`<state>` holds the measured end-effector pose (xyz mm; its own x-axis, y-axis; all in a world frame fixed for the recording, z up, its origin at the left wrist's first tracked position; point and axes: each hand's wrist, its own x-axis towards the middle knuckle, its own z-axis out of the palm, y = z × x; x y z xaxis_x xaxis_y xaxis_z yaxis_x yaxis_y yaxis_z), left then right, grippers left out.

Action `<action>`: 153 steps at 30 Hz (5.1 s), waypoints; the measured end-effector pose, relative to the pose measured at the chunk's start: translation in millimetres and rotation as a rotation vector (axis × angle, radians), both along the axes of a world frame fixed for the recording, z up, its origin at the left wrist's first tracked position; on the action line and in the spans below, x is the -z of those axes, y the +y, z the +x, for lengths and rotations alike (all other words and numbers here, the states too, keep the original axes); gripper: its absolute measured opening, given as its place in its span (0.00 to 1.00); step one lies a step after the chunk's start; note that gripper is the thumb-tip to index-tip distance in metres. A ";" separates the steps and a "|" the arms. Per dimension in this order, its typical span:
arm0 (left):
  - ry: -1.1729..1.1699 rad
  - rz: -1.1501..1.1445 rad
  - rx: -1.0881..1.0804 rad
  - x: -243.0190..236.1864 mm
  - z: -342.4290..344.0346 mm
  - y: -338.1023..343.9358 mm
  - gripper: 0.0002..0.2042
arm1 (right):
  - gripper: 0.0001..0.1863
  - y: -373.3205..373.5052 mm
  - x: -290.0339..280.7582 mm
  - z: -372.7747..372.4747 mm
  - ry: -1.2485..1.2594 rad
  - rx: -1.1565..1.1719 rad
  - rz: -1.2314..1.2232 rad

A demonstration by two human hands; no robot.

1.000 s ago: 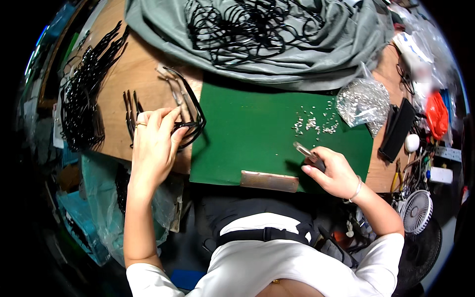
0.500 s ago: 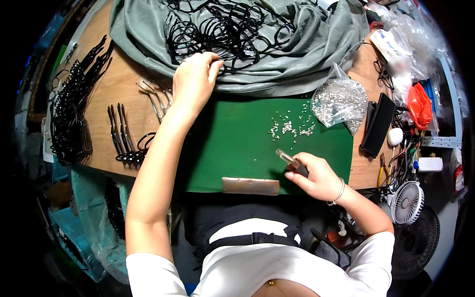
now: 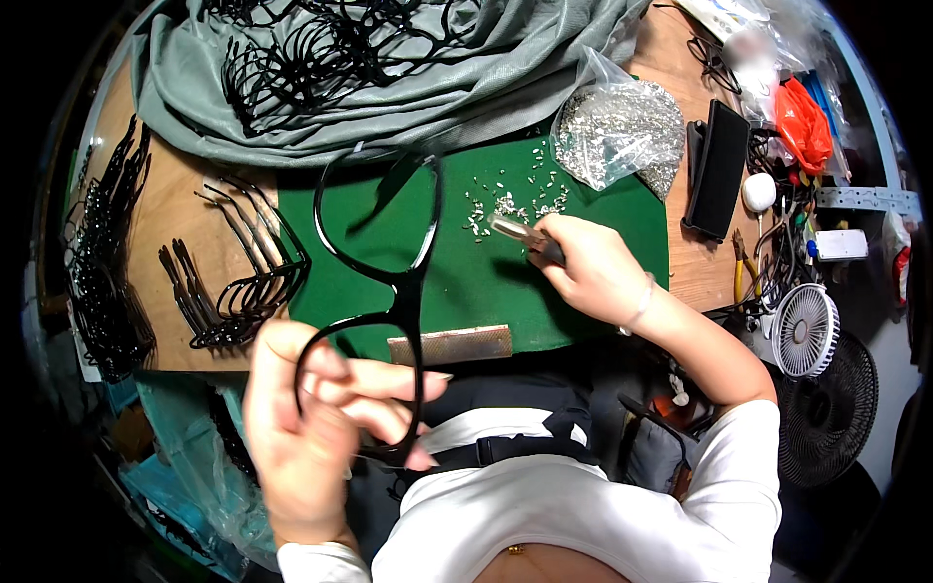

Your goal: The person uses pliers to repeatedly press and adjust the temple arms of multiple black eyeglass frames. They handle each frame one at a time, applying pressure near the hinge area, then place the frame aside and pick up another from a nearby pile.

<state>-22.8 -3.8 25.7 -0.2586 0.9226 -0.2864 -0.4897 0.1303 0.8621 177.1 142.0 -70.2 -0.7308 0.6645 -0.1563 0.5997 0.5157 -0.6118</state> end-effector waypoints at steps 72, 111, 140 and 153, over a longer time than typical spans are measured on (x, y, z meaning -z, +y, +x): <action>0.163 0.015 0.280 34.7 24.6 13.0 0.40 | 0.20 -8.1 -51.1 4.7 -0.013 -0.260 -0.535; -0.265 -0.062 0.310 61.9 31.6 -27.1 0.05 | 0.08 -3.8 3.3 -10.6 0.010 0.055 0.035; -0.288 -0.148 0.333 43.0 34.0 -21.6 0.27 | 0.12 -42.3 -54.9 -28.6 0.568 0.329 -1.540; -0.314 -0.218 0.372 36.2 24.8 -29.3 0.21 | 0.16 -27.3 -65.2 -2.0 0.001 -0.363 -0.786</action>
